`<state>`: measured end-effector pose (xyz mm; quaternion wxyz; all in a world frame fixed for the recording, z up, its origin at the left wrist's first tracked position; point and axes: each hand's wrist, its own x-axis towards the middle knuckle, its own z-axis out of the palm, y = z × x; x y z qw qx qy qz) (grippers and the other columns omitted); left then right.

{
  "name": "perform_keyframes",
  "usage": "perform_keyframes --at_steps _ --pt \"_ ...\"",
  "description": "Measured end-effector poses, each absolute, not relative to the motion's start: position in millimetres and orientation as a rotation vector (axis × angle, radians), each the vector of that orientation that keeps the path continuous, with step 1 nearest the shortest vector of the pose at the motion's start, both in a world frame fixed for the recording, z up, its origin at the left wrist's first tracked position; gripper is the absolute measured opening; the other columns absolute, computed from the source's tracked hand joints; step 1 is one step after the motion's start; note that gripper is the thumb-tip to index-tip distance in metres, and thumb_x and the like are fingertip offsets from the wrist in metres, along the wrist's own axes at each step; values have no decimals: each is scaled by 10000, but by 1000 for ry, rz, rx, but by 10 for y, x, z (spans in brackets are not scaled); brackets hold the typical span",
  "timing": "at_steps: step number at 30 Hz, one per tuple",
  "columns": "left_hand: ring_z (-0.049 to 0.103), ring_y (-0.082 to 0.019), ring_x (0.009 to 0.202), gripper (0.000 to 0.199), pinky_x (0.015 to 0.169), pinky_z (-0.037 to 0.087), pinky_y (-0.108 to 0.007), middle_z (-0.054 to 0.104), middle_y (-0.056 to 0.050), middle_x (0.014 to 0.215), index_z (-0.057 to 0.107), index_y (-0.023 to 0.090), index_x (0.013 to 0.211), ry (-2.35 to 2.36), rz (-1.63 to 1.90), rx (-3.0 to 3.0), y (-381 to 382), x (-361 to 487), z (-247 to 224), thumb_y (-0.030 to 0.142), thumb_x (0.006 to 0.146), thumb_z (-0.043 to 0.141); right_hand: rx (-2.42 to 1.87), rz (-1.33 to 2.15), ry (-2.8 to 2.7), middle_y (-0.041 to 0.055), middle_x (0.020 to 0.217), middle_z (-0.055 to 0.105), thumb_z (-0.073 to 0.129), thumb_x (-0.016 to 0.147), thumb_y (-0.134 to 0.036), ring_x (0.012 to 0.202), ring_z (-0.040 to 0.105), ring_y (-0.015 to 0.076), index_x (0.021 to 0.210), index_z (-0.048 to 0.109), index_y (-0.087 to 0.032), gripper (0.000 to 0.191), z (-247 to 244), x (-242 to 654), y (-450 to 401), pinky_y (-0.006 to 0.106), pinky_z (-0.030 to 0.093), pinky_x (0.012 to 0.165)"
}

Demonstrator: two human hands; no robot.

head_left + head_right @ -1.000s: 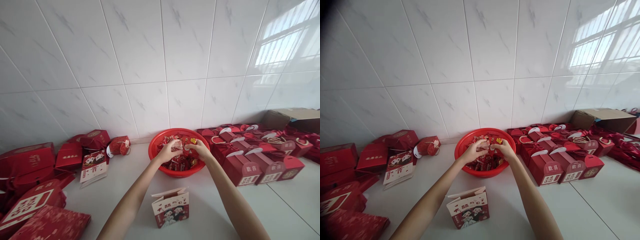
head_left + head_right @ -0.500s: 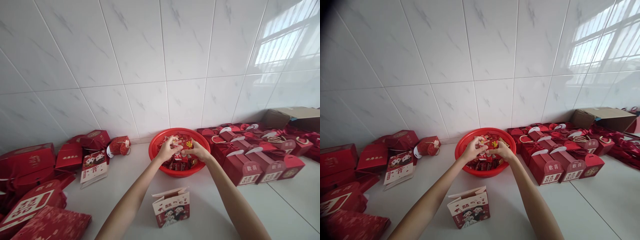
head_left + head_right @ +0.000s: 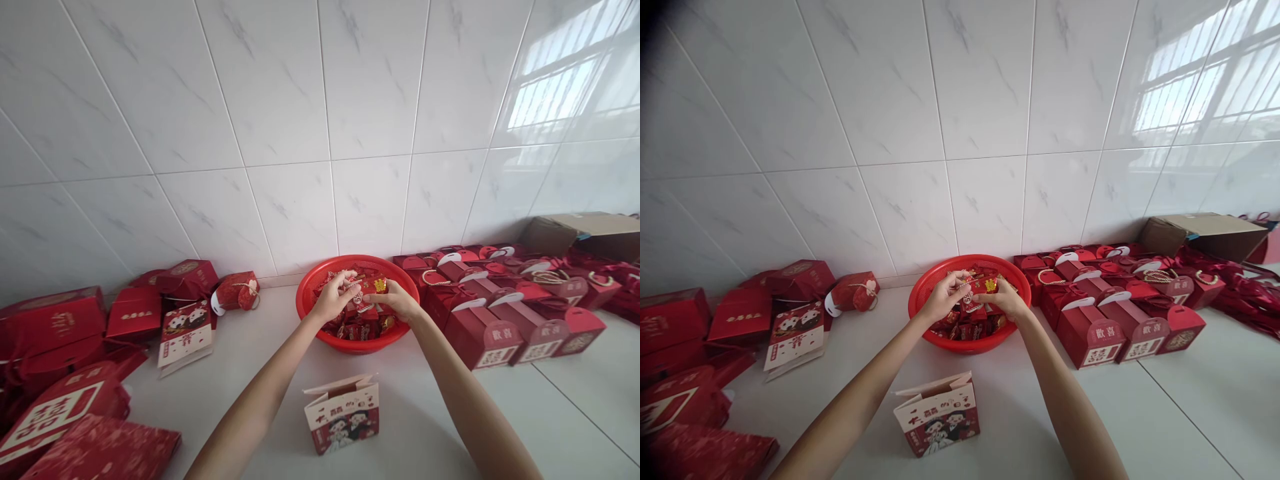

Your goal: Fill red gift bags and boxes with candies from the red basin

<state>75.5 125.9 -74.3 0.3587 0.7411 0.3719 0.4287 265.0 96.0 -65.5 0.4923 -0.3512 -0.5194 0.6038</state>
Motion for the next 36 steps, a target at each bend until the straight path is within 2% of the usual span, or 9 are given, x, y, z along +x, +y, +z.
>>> perform_keyframes --at_steps 4,7,11,14,18,21,25,30,36 --pt "682 -175 816 493 722 579 -321 634 -72 1070 542 203 1277 892 1090 1744 1264 762 -758 354 829 682 -811 1403 -1150 66 873 765 902 530 -303 783 716 239 893 740 -161 422 -642 2647 954 336 575 718" --pt "696 -183 835 475 774 577 -340 679 -57 1014 564 199 1276 855 997 1712 1261 764 -766 246 815 666 -829 1281 -1012 61 817 763 900 520 -313 723 716 232 822 732 -165 376 -663 2654 982 327 580 673" --pt "703 -214 919 349 849 555 -340 755 -56 938 719 160 1070 835 656 1968 1255 762 -781 80 737 650 -879 1189 -839 50 764 758 898 483 -286 688 722 241 780 710 -173 369 -691 2665 1018 317 584 613" --pt "698 -226 996 338 924 522 -323 773 -58 987 769 169 962 885 513 2207 1259 762 -779 3 707 621 -885 1201 -831 56 769 761 886 487 -274 700 729 253 768 703 -170 351 -692 2667 1021 312 586 594" --pt "630 -253 1165 348 1035 458 -333 708 -69 1216 790 210 958 1017 447 2396 1257 756 -749 12 702 661 -871 1200 -838 40 732 750 880 492 -264 682 727 235 755 696 -170 334 -683 2659 1013 303 587 607" --pt "605 -298 1201 360 1030 460 -355 652 -95 1299 799 226 986 1224 291 2450 1234 746 -719 43 695 693 -886 1192 -822 39 732 749 889 474 -267 661 719 223 765 703 -165 360 -684 2652 1010 304 588 610" --pt "629 -316 1154 423 955 498 -348 698 -105 1202 782 249 1076 1422 81 2414 1209 739 -683 93 686 729 -898 1195 -824 40 719 744 896 463 -280 658 718 226 757 703 -164 371 -689 2648 1015 303 585 596" --pt "656 -284 1112 413 896 511 -309 717 -60 1207 768 292 1097 1441 -8 2409 1209 742 -662 157 706 759 -905 1185 -825 40 706 741 904 451 -288 677 722 239 758 701 -172 385 -687 2648 1016 312 589 609" --pt "700 -262 977 243 824 526 -311 763 -77 1010 801 235 934 1495 7 2414 1182 746 -671 121 816 622 -905 1187 -848 55 746 752 902 468 -311 754 735 261 772 707 -171 387 -687 2651 1003 327 601 660"
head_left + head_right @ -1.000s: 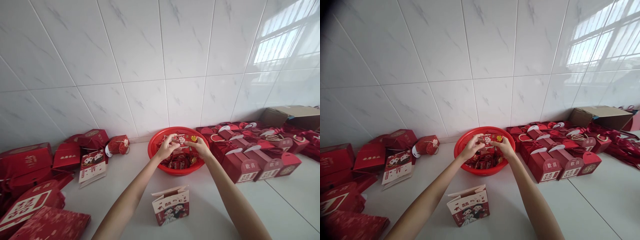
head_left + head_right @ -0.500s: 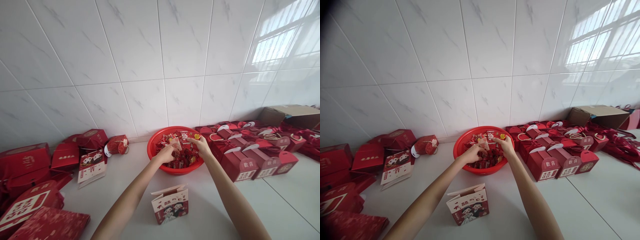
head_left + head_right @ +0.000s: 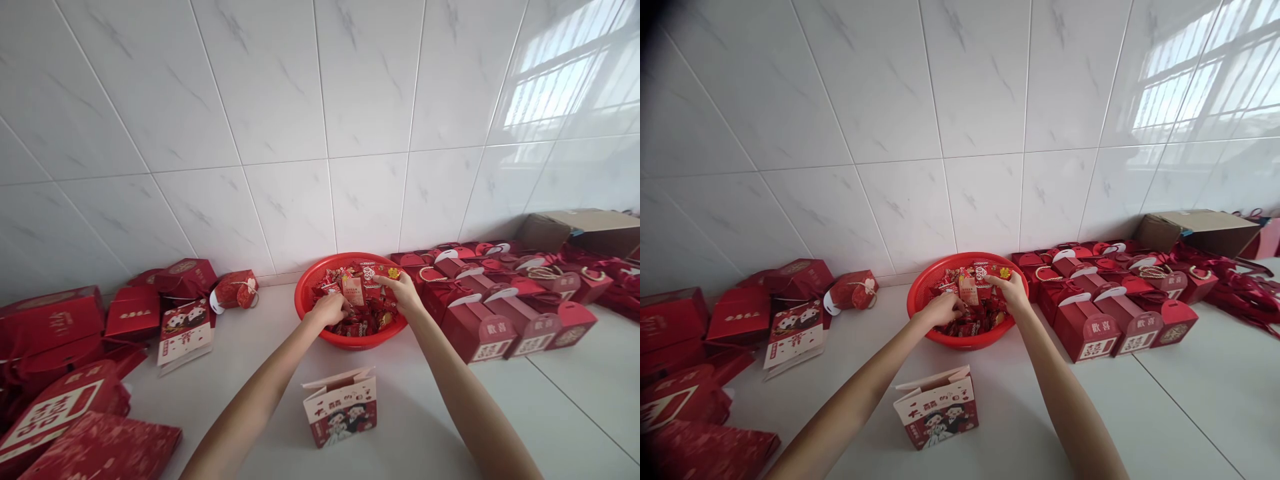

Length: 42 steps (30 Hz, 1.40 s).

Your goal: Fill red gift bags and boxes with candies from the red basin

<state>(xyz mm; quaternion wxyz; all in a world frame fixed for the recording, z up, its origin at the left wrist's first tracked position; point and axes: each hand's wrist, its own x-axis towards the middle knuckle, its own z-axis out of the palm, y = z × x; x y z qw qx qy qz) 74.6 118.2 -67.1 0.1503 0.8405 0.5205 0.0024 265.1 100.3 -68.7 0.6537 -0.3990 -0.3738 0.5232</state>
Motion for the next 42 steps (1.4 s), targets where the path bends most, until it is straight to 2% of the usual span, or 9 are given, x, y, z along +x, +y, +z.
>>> perform_keyframes --at_steps 7,12,18,20,26,29,33,37,42 --pt "664 -209 1064 321 924 495 -277 682 -67 1204 800 251 990 1160 321 2680 1213 844 -618 82 844 569 -875 1172 -827 50 767 762 888 478 -293 690 726 249 759 698 -179 357 -712 2662 1043 326 601 627" --pt "667 -255 1065 469 925 483 -319 752 -62 1097 779 269 1074 749 -30 2859 1341 1047 -676 9 752 557 -822 1174 -808 48 730 754 898 473 -279 691 725 261 737 691 -176 350 -713 2660 1064 341 604 623" --pt "590 -350 1153 660 951 452 -402 720 -110 1164 665 275 1261 1054 -161 2881 1470 1185 -731 169 620 780 -842 1175 -809 61 772 763 887 484 -293 721 735 265 756 699 -165 354 -721 2666 1070 344 609 647" --pt "612 -351 1103 621 930 452 -408 739 -107 1091 691 265 1196 1080 -143 2811 1487 1199 -739 156 592 787 -847 1169 -811 59 769 762 882 489 -292 726 736 264 760 702 -165 349 -721 2669 1070 343 609 656" --pt "687 -261 825 127 824 483 -342 741 -27 754 743 228 742 1127 -32 2569 1484 1094 -690 166 631 743 -816 1185 -800 60 823 770 883 481 -270 780 742 270 781 710 -172 360 -700 2661 1049 348 614 704" --pt "696 -222 810 139 771 502 -289 756 -26 818 754 215 832 1186 130 2467 1463 971 -599 203 715 681 -820 1183 -793 65 827 772 890 477 -273 764 740 269 757 708 -169 350 -689 2655 1042 346 613 686" --pt "704 -220 943 185 839 525 -290 772 -47 998 744 194 932 1083 515 2225 1391 782 -550 246 797 629 -824 1187 -819 64 815 772 888 500 -276 739 736 256 765 721 -168 331 -673 2654 1035 322 602 647" --pt "717 -222 893 132 827 548 -318 778 -58 921 717 167 849 1088 796 1912 1294 615 -634 251 748 698 -835 1186 -827 50 784 766 894 499 -272 715 728 237 766 730 -173 328 -653 2653 1016 306 599 638" --pt "709 -204 855 265 795 560 -315 766 -56 940 715 165 944 1139 957 1816 1183 504 -645 268 704 759 -826 1232 -851 56 775 763 903 516 -290 693 725 235 774 731 -165 334 -618 2637 967 304 600 618"
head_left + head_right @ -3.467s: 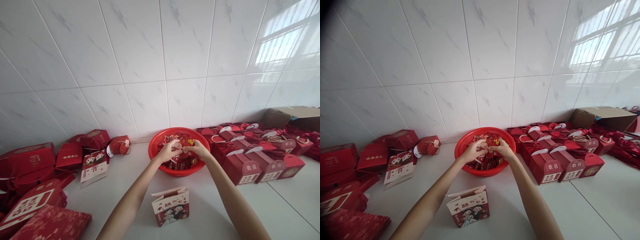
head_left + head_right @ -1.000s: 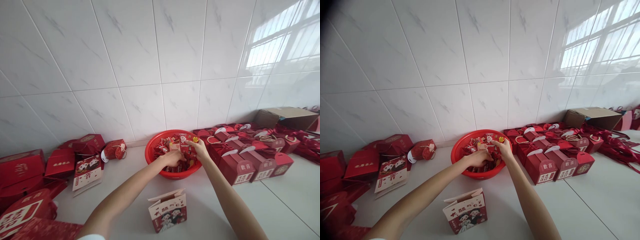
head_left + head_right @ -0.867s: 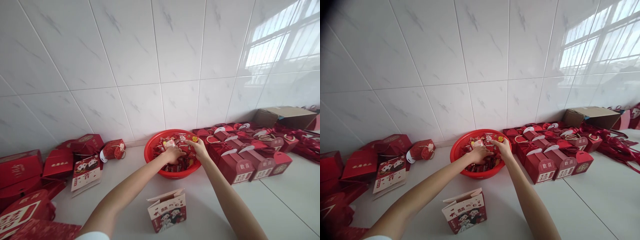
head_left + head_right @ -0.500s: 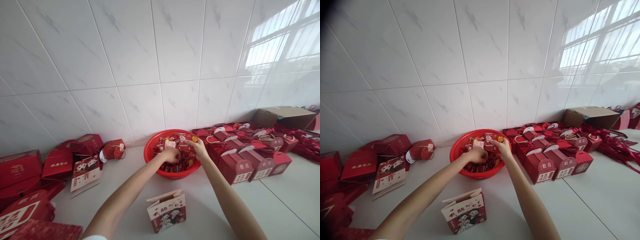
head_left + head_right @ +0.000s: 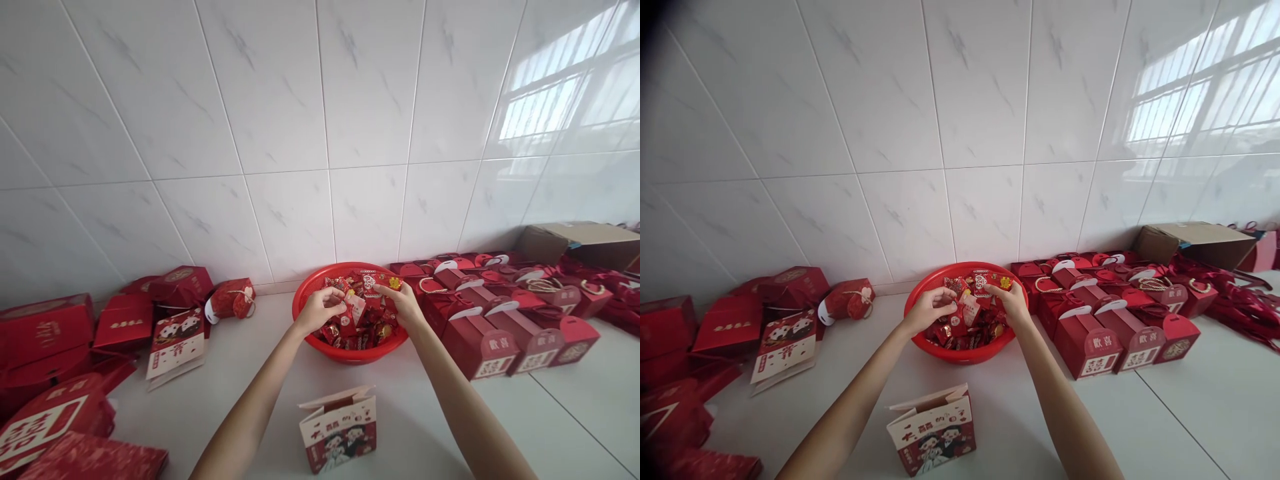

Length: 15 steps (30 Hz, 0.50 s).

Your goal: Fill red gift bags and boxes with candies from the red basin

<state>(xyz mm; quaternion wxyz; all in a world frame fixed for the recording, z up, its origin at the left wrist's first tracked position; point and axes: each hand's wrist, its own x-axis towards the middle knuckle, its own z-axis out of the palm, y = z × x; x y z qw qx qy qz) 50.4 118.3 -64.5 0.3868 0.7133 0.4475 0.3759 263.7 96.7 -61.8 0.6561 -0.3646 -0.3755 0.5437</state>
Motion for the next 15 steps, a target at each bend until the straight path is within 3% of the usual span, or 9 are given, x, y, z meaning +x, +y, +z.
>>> perform_keyframes --at_steps 8,15 --pt "689 -246 993 402 866 552 -345 759 -70 1076 749 176 1024 1070 1088 1594 997 447 -616 297 642 777 -762 1375 -899 65 840 769 922 517 -262 731 729 224 823 743 -153 371 -479 2549 825 314 625 682" --pt "706 -229 910 454 843 559 -332 769 -71 965 753 162 1007 1046 1261 1439 785 380 -507 417 637 822 -728 1415 -944 73 860 771 917 511 -289 809 739 263 798 735 -170 360 -351 2519 692 339 625 742"
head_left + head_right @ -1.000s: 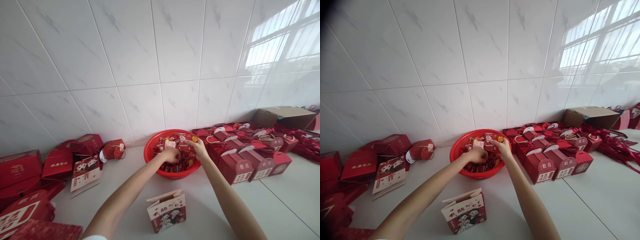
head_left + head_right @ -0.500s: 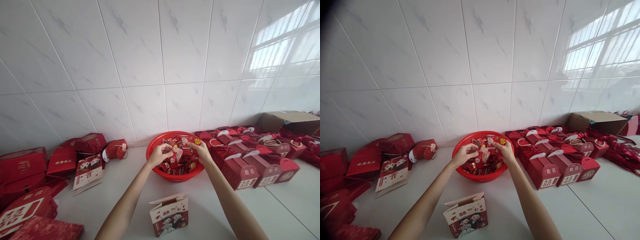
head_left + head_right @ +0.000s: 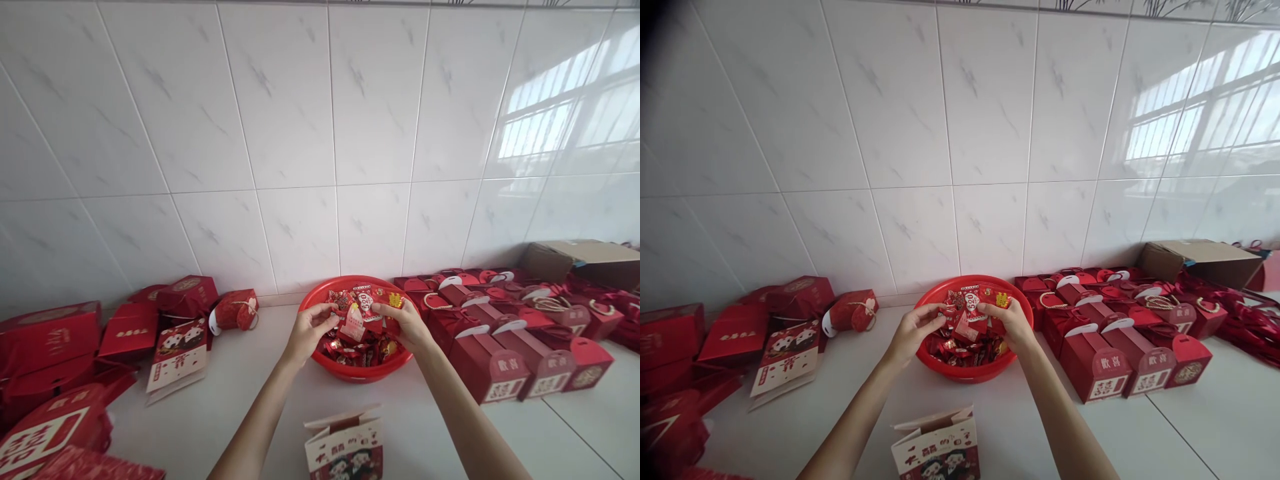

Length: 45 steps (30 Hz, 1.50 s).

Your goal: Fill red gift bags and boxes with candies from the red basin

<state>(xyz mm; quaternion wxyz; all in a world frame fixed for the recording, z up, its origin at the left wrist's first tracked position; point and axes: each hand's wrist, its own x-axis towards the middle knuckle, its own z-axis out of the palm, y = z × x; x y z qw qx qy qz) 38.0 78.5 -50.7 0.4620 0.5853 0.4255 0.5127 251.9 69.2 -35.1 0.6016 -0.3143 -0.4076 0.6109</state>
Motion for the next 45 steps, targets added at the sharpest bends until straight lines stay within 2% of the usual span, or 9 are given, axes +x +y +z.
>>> perform_keyframes --at_steps 6,19,24,26,29,32,37,41,45 --pt "706 -225 947 436 854 566 -310 775 -60 965 763 169 984 939 1412 1303 570 412 -422 380 613 854 -728 1494 -934 61 822 764 897 530 -338 771 736 253 817 728 -190 364 -256 2454 558 326 618 698" --pt "709 -236 982 431 882 561 -307 753 -74 1019 679 192 1134 907 1548 1467 178 482 -269 392 766 781 -688 1524 -922 57 905 759 876 560 -322 815 732 256 884 714 -205 380 -48 2234 163 312 611 684" --pt "700 -255 1050 560 905 561 -333 746 -89 1095 564 216 1321 901 1432 1499 56 429 -197 424 827 727 -671 1460 -927 61 904 759 879 579 -327 807 732 253 915 719 -199 394 19 2267 64 308 606 685" --pt "676 -258 1112 527 962 537 -362 716 -96 1191 555 230 1333 894 1381 1590 -18 350 -124 416 859 695 -673 1443 -958 64 906 759 885 583 -317 807 731 245 923 725 -189 397 58 2298 15 298 604 688" --pt "588 -270 1252 234 1089 437 -395 660 -77 1309 710 235 1050 930 1174 1901 -175 152 -2 392 878 678 -678 1416 -1007 64 910 760 888 600 -298 794 728 228 911 733 -182 365 101 2377 -56 290 601 705" --pt "503 -294 1346 192 1129 384 -401 616 -54 1385 785 250 865 946 768 2156 -349 -57 56 414 870 686 -685 1372 -1080 57 907 762 882 628 -297 782 727 219 915 745 -190 336 118 2486 -127 293 600 714" --pt "573 -277 1272 253 1041 462 -369 633 -59 1368 795 290 1046 885 457 2229 -459 -154 -11 419 923 615 -723 1305 -1219 42 869 756 876 648 -288 748 707 204 856 752 -189 261 149 2616 -252 282 576 681" --pt "659 -233 1128 286 983 501 -328 713 -47 1243 752 276 1156 896 578 2154 -400 -55 -93 367 939 589 -741 1292 -1328 38 833 741 876 641 -277 738 681 195 827 744 -174 250 179 2641 -321 285 555 682" --pt "670 -255 1111 274 972 515 -334 749 -58 1158 766 207 1080 1101 665 2008 -356 20 -178 348 863 675 -751 1300 -1483 24 751 703 862 668 -281 671 635 173 763 711 -162 215 150 2667 -328 282 525 634"
